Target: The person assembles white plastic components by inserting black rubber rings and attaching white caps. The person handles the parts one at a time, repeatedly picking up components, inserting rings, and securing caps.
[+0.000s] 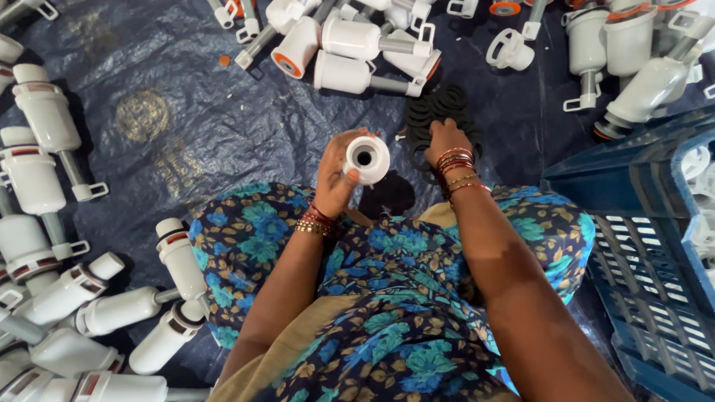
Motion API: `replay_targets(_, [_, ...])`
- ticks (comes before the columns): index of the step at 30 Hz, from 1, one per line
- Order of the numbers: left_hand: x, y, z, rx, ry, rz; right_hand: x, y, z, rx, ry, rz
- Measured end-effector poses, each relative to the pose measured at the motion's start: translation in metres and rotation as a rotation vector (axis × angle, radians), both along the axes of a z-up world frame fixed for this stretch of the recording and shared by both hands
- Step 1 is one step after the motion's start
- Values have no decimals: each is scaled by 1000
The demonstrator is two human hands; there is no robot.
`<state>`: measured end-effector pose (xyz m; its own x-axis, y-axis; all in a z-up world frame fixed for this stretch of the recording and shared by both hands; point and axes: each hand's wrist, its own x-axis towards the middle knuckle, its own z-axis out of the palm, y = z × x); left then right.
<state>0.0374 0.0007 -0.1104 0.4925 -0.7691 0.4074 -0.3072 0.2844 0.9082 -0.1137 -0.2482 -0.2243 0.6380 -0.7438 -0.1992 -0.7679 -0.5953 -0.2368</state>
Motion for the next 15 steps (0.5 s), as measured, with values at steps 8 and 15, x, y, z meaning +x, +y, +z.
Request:
replay_targets(8, [3,1,-2,-16,92,-41,0,-8,37,-5,-156,-67])
replay_targets(15, [-1,-4,-5,-9,103,-19,-16,53,156,1201,-1360,-107])
